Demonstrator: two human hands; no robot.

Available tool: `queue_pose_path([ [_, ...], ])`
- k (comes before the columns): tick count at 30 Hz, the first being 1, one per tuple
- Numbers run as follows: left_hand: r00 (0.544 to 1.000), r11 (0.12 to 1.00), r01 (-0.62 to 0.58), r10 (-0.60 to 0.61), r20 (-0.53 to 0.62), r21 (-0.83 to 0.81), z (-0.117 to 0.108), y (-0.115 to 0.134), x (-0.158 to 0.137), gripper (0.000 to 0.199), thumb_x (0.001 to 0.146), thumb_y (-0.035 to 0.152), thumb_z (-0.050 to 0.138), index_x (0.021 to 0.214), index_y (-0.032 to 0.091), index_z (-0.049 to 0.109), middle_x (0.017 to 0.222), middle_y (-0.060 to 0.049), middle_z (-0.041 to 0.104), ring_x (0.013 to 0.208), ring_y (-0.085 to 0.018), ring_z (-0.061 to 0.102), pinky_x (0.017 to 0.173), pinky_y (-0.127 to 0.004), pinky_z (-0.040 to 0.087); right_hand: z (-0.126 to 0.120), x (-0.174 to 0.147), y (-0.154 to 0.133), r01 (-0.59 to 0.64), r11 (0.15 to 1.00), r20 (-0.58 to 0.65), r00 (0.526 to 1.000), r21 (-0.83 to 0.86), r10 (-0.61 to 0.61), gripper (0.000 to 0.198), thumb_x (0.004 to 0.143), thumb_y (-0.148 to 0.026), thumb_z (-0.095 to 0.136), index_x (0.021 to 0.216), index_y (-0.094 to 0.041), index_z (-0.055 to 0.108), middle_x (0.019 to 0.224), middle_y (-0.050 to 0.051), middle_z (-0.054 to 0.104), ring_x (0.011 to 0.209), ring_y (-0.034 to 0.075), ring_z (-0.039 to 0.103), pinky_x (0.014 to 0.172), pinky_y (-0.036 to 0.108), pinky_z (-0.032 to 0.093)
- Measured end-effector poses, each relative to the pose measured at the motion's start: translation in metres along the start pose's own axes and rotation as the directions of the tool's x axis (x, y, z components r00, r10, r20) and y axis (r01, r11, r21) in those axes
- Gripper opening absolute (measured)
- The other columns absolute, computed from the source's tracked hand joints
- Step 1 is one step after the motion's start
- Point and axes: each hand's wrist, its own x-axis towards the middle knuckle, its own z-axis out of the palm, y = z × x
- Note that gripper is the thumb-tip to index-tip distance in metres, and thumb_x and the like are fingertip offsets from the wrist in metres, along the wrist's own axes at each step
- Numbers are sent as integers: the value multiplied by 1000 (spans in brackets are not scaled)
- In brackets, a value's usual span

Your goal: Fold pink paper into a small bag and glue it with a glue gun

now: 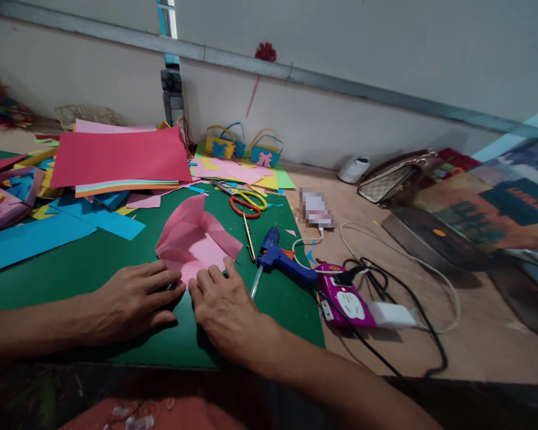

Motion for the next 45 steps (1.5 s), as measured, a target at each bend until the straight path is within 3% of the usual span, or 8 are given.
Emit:
queue_pose_path([
  [10, 999, 1000, -15, 16, 37, -12, 1, 1, 3, 29, 86, 40, 49, 96, 14, 56, 93, -8, 57, 80, -20, 47, 68, -34, 41, 2, -8, 7, -31, 998, -48, 998, -51, 28, 23, 78, -11, 52, 100, -11, 59, 84, 8, 58, 80, 23, 50, 89, 49, 27],
  [18, 994, 998, -62, 63, 90, -11, 0, 0, 8, 28, 87, 42, 47, 92, 16, 57, 93, -6, 58, 78, -20, 46, 65, -33, 38, 0, -9, 20, -105, 988, -110, 987, 113, 118, 21, 81, -6, 45, 86, -17, 62, 76, 4, 61, 72, 18, 50, 86, 39, 31],
  [23, 995, 997, -83, 83, 61, -3, -1, -5, 8, 22, 90, 36, 44, 93, 18, 56, 96, -4, 59, 76, -18, 46, 64, -33, 36, -9, -14, 40, -280, 955, -406, 864, 98, 296, 24, 86, -8, 38, 93, -14, 61, 83, 7, 64, 81, 18, 54, 88, 39, 31],
  [26, 995, 996, -87, 86, 50, 8, -1, -7, 8, 21, 91, 34, 42, 88, 18, 57, 89, -2, 59, 74, -18, 46, 63, -33, 34, -11, -15, 51, -384, 918, -430, 815, 100, 388, 18, 88, -18, 46, 98, -13, 59, 88, 9, 66, 84, 21, 56, 83, 37, 35],
  [30, 997, 996, -78, 78, 17, 36, -1, -14, 7, 23, 91, 33, 43, 80, 18, 56, 80, -1, 60, 70, -17, 47, 61, -32, 32, -3, -13, 54, -394, 904, -349, 834, 163, 426, 23, 85, -20, 52, 105, -11, 56, 88, 10, 68, 79, 22, 58, 73, 35, 39],
  [35, 997, 994, -73, 73, 4, 86, -2, -28, 8, 24, 91, 31, 42, 77, 18, 56, 75, -1, 61, 67, -17, 49, 61, -32, 34, 4, -8, 43, -229, 901, -253, 908, 368, 335, 24, 85, -8, 44, 105, -14, 54, 92, 8, 68, 76, 18, 59, 71, 31, 43],
  [40, 997, 994, -56, 51, 56, 94, -7, -47, 8, 20, 91, 17, 38, 88, 18, 58, 86, -4, 65, 72, -16, 53, 67, -30, 38, 9, -6, 36, -169, 860, -214, 929, 481, 303, 24, 86, -8, 40, 106, -15, 51, 90, 9, 65, 84, 20, 59, 72, 33, 46],
  [45, 995, 996, -22, 13, 103, 87, -12, -59, 8, 22, 88, 12, 39, 92, 20, 59, 96, -3, 65, 79, -16, 56, 71, -29, 40, 19, -4, 36, -83, 880, -214, 955, 468, 204, 48, 83, -3, 40, 129, -15, 36, 86, 7, 65, 79, 19, 58, 72, 33, 45],
])
